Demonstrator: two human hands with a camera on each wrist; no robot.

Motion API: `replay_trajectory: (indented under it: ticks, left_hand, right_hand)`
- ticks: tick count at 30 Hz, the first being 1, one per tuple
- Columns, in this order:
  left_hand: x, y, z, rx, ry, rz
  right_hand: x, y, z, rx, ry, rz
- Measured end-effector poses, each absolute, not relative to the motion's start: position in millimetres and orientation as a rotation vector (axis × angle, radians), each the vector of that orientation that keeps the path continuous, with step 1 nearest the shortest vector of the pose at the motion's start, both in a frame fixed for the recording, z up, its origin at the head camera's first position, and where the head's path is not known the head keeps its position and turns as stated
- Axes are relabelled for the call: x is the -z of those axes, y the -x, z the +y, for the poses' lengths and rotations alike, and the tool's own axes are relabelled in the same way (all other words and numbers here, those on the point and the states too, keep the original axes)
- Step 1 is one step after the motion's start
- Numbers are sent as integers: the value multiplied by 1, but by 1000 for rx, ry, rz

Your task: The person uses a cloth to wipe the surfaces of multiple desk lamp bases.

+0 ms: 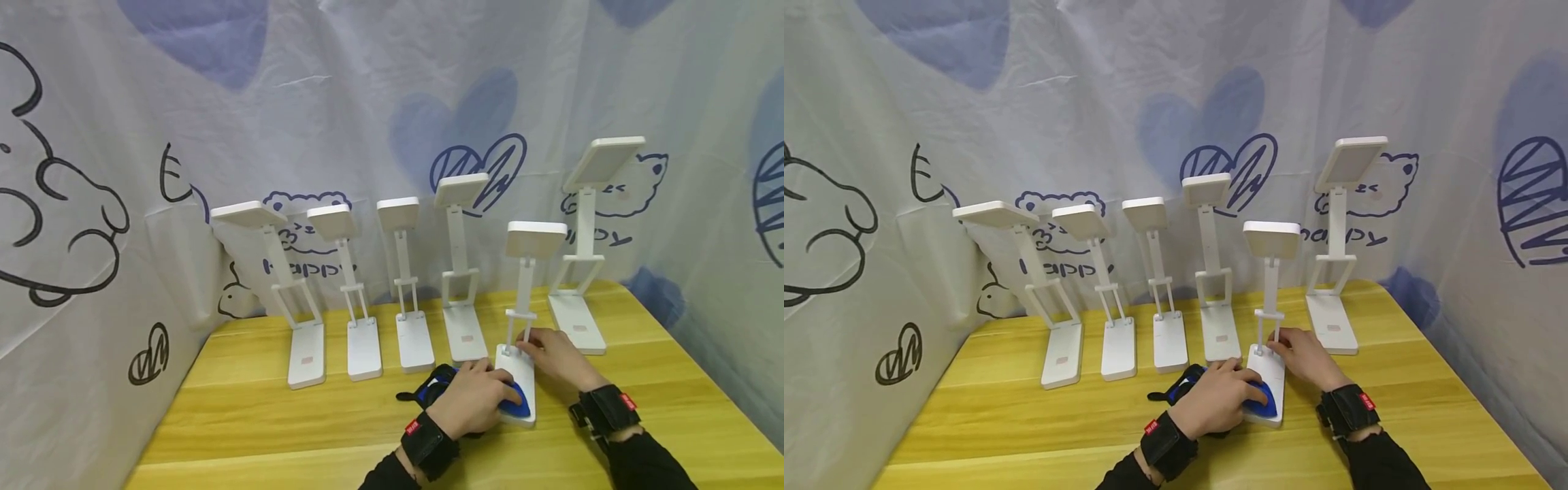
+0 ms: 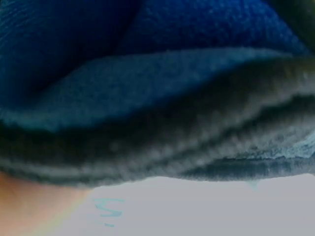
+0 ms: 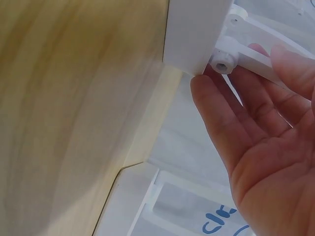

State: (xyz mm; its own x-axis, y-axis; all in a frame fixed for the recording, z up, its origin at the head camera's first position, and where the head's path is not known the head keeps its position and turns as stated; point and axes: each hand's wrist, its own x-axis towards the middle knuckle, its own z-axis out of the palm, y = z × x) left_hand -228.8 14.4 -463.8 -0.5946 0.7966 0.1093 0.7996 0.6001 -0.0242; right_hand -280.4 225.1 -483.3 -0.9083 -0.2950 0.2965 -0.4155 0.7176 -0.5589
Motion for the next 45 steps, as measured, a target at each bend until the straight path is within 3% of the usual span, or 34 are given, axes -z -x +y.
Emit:
replay_trajectory:
  ticks: [16, 45]
  left_hand:
    - [469, 226, -16, 31, 1459, -2645]
    - [486, 223, -80, 205, 1248, -2668]
  right_hand:
    - [483, 278, 225, -947, -579, -2734]
    - [482, 276, 223, -915, -524, -2776]
